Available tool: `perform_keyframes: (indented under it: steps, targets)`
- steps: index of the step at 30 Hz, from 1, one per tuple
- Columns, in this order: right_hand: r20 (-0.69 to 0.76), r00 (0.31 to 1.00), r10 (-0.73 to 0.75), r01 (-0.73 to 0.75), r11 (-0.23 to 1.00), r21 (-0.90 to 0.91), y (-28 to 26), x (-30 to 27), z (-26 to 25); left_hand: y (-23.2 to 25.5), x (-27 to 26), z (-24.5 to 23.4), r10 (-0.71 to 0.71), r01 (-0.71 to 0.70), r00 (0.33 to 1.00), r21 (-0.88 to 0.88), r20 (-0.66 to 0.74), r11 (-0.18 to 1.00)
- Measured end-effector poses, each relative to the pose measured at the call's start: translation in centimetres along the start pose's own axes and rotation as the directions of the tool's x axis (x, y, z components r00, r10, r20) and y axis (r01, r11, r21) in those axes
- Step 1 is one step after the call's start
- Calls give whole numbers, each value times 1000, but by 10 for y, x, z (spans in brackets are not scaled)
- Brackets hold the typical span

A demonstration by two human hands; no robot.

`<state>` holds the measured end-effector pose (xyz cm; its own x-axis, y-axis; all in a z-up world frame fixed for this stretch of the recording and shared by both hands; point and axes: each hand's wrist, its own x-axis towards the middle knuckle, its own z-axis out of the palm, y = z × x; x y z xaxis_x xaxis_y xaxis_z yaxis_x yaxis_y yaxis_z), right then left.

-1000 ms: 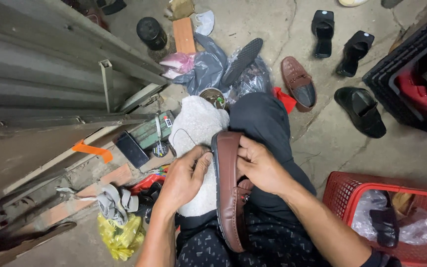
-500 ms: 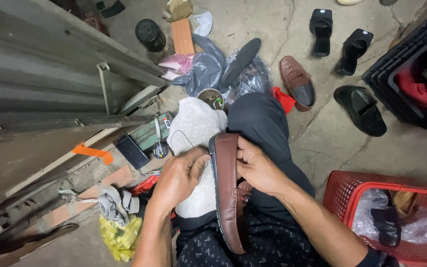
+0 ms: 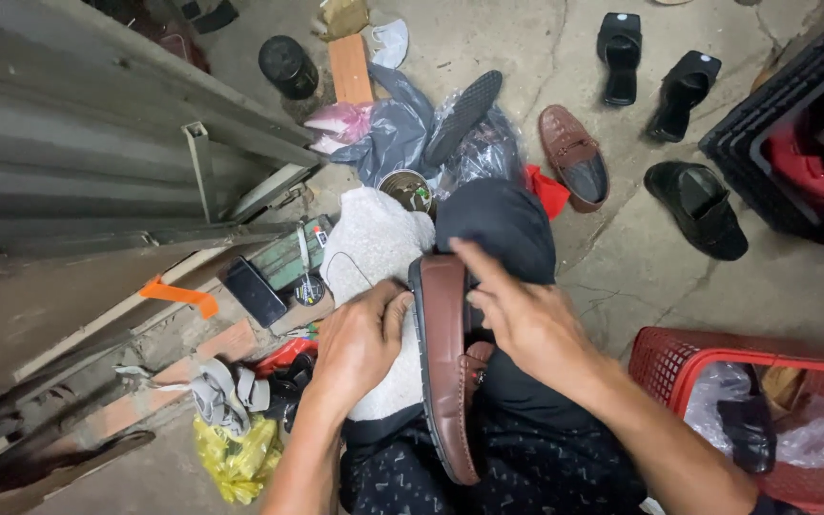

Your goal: The person sits on the floor and sews the sole of a brown leather shoe using a needle and thread. They repeatedly push the needle through the shoe's edge and pull the thread to secure the stitching.

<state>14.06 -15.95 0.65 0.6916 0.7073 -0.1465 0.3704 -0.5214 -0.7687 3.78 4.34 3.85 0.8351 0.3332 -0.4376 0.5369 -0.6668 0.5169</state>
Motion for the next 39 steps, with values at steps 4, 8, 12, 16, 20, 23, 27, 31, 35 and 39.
perform_keyframes:
  steps: [4, 8, 12, 16, 20, 23, 27, 31, 35, 39]
  targets:
    - [143, 974, -177, 196, 972, -130, -10, 1, -16, -5, 2, 1, 50, -43, 996, -94, 76, 995]
    - [279, 928, -248, 316, 919, -235, -8, 14, -19, -17, 7, 5, 111, -98, 989, -129, 100, 987]
    - [349, 907, -236, 338, 901, -271, -6, 24, -22, -14, 7, 5, 98, -99, 994, 13, 48, 995]
    - [353, 910, -216, 313, 917, -246, -1, 29, -17, -14, 8, 11, 72, -75, 997, 95, 36, 993]
    - [329, 928, -176, 250, 948, -196, 5, 31, -9, -19, 4, 10, -64, 69, 997, 122, -48, 990]
    - [332, 929, -162, 205, 974, -96, 4, 33, -6, -26, 3, 11, -163, 174, 983, 133, -84, 976]
    - [311, 940, -142, 177, 980, -87, 6, 31, 4, -19, -4, 9, -236, 253, 963, 132, -130, 958]
    - [171, 959, -225, 235, 971, -41, 6, 17, 11, -51, -19, 7, -339, 327, 936, 126, 96, 937]
    - [105, 949, -296, 303, 951, -65, 12, 16, 14, -106, -42, 18, -332, 329, 939, -44, -92, 943]
    - [110, 989, -101, 89, 990, 110, 4, 7, 1, -99, -50, 25, -145, 57, 961, -345, -235, 937]
